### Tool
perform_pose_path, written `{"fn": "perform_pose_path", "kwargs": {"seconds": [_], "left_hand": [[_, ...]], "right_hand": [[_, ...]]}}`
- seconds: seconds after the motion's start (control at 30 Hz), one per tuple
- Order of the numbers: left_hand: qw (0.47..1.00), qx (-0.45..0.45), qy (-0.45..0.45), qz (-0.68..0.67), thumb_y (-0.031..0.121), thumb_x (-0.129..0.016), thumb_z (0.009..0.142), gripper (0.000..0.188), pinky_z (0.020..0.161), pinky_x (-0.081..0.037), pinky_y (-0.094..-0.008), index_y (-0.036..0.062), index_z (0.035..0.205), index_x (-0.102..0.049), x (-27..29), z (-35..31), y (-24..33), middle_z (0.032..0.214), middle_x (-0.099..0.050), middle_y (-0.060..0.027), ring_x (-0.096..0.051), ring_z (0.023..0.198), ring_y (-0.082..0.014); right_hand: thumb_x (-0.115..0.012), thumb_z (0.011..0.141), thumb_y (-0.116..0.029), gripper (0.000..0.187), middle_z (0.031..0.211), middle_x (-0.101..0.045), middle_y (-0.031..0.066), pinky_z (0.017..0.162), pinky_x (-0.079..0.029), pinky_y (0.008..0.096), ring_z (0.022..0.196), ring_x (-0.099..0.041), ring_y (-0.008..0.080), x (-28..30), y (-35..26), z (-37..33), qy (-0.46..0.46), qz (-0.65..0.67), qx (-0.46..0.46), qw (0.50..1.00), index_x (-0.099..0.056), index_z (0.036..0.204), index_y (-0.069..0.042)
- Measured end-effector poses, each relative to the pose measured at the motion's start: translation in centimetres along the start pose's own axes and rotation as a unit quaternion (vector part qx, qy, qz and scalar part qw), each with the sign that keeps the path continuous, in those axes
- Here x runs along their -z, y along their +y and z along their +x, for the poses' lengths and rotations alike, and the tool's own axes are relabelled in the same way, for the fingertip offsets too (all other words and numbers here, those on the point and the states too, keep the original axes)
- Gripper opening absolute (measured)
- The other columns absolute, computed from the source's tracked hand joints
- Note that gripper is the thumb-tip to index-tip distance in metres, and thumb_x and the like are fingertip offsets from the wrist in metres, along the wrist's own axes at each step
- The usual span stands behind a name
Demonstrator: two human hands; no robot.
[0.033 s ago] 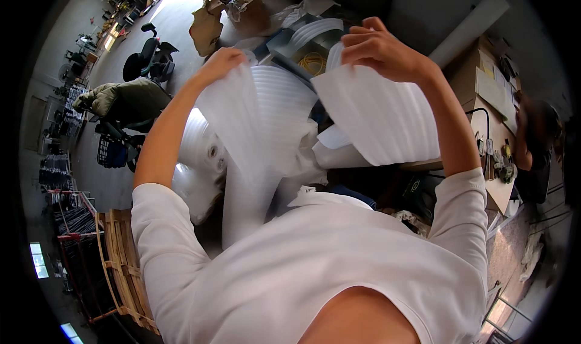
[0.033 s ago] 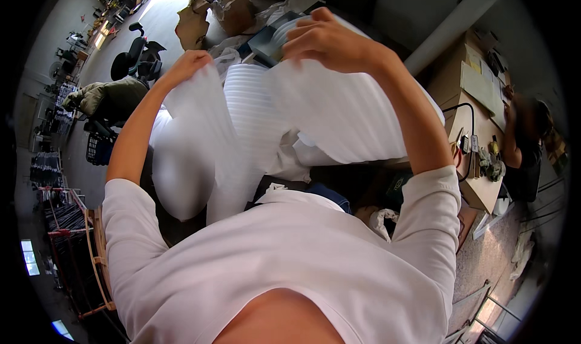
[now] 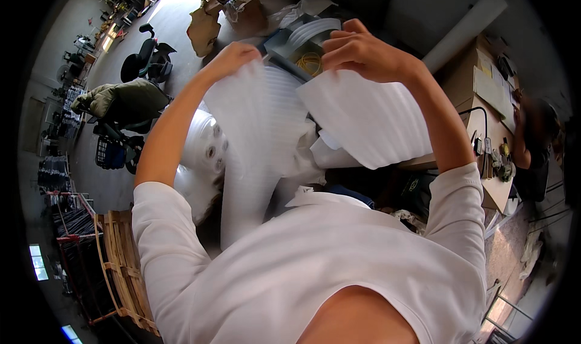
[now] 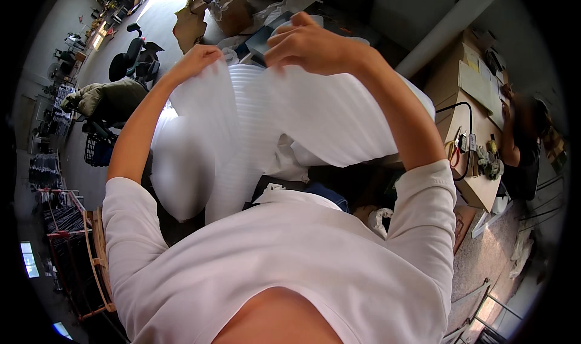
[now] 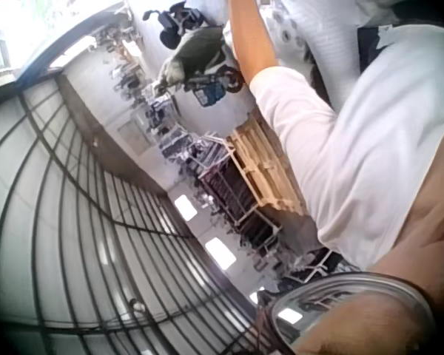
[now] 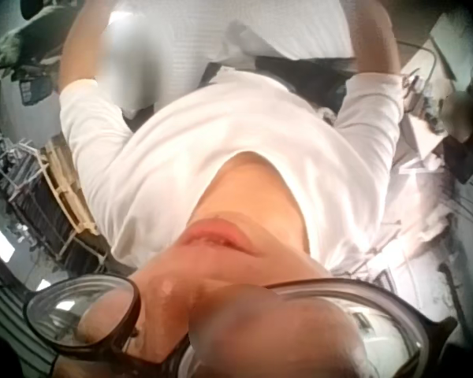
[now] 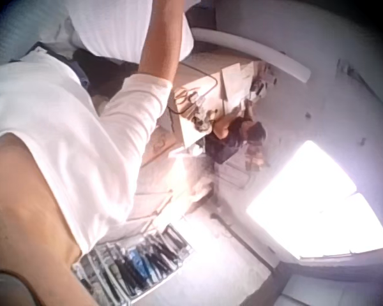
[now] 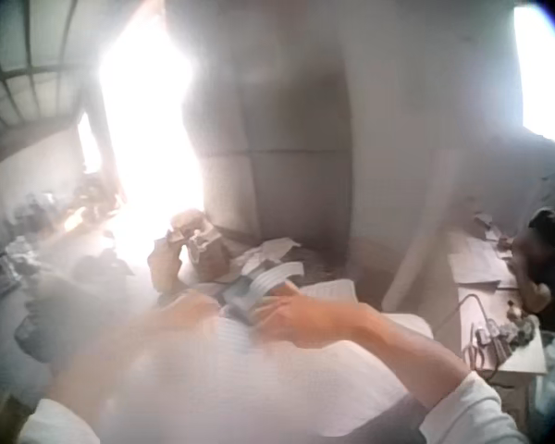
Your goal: The person repeatedly picks up sheets of white, ribbed, flexible material from a pile on the floor. They fold each sheet multiple times by hand into a smaller, compact square and place it back onto the pile. The process is repetitive and involves handling the material one piece at a time.
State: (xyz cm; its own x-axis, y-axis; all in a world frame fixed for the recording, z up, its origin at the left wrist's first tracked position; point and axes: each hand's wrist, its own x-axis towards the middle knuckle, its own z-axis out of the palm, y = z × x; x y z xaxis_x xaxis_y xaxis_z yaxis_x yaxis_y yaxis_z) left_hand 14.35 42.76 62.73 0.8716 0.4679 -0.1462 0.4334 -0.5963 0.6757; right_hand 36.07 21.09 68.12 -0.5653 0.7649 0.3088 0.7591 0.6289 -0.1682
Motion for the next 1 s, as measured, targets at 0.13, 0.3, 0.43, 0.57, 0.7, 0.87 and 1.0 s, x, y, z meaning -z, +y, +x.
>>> {"fn": "perform_pose_path", "kwargs": {"seconds": [0.13,0.3,0.43,0.57,0.7,0.87,1.0], "left_hand": [[0.992,-0.088,-0.079,0.036,0.018,-0.046,0.084,0.018,0.048,-0.039,-0.0199,0.0055,0.091,-0.057,-3.3,3.4,5.0,0.073,-0.055,0.0007,-0.049,0.060,-0.0047],[0.922,0.092,-0.095,-0.364,0.008,-0.049,0.079,0.022,0.068,-0.046,-0.0219,0.0010,0.099,-0.056,-4.6,2.7,8.9,0.082,-0.059,-0.0038,-0.057,0.073,-0.0100],[0.948,0.081,-0.075,-0.297,0.002,-0.050,0.077,0.021,0.076,-0.047,-0.0241,-0.0010,0.096,-0.057,-4.5,2.9,8.2,0.089,-0.060,-0.0068,-0.059,0.078,-0.0122],[0.959,0.096,-0.059,-0.259,-0.001,-0.048,0.076,0.020,0.074,-0.047,-0.0238,-0.0004,0.093,-0.059,-4.4,3.2,8.8,0.091,-0.059,-0.0073,-0.058,0.082,-0.0116],[0.968,0.084,-0.088,-0.218,-0.001,-0.045,0.078,0.022,0.075,-0.047,-0.0250,0.0018,0.096,-0.059,-3.9,2.7,9.1,0.090,-0.059,-0.0068,-0.057,0.083,-0.0118],[0.957,0.072,-0.112,-0.257,0.003,-0.044,0.081,0.026,0.081,-0.044,-0.0259,0.0027,0.106,-0.054,-3.0,2.3,9.2,0.097,-0.057,-0.0062,-0.055,0.088,-0.0124],[0.933,0.070,-0.101,-0.339,0.008,-0.047,0.082,0.029,0.084,-0.041,-0.0253,0.0020,0.110,-0.051,-2.7,1.1,9.9,0.101,-0.056,-0.0058,-0.054,0.090,-0.0128]], "right_hand": [[-0.054,0.081,-0.006,0.006,0.079,-0.057,0.0004,0.086,-0.024,0.0317,0.080,-0.048,0.0168,-3.6,0.0,3.0,0.063,0.084,-0.016,0.994,-0.056,0.077,-0.010],[-0.055,0.081,-0.006,0.010,0.085,-0.059,0.0054,0.090,-0.028,0.0332,0.086,-0.048,0.0226,-5.6,2.0,2.4,0.157,0.107,-0.181,0.965,-0.052,0.089,-0.009],[-0.056,0.080,-0.006,0.015,0.085,-0.061,0.0084,0.091,-0.028,0.0338,0.093,-0.045,0.0262,-6.1,3.9,1.5,0.174,0.251,-0.217,0.927,-0.049,0.092,-0.010],[-0.057,0.077,-0.005,0.019,0.087,-0.062,0.0082,0.092,-0.026,0.0341,0.096,-0.043,0.0266,-5.7,2.6,2.2,0.140,0.190,-0.204,0.950,-0.048,0.092,-0.011],[-0.058,0.076,-0.004,0.022,0.087,-0.062,0.0080,0.093,-0.024,0.0352,0.096,-0.043,0.0279,-5.4,1.9,2.8,0.101,0.134,-0.176,0.970,-0.046,0.093,-0.011],[-0.059,0.076,-0.007,0.025,0.086,-0.061,0.0083,0.091,-0.024,0.0356,0.093,-0.047,0.0261,-5.6,2.1,3.1,0.148,0.120,-0.137,0.972,-0.042,0.094,-0.011],[-0.061,0.076,-0.011,0.027,0.082,-0.060,0.0081,0.091,-0.024,0.0355,0.086,-0.052,0.0229,-6.6,1.9,3.6,0.241,0.055,-0.149,0.958,-0.041,0.095,-0.011]]}}
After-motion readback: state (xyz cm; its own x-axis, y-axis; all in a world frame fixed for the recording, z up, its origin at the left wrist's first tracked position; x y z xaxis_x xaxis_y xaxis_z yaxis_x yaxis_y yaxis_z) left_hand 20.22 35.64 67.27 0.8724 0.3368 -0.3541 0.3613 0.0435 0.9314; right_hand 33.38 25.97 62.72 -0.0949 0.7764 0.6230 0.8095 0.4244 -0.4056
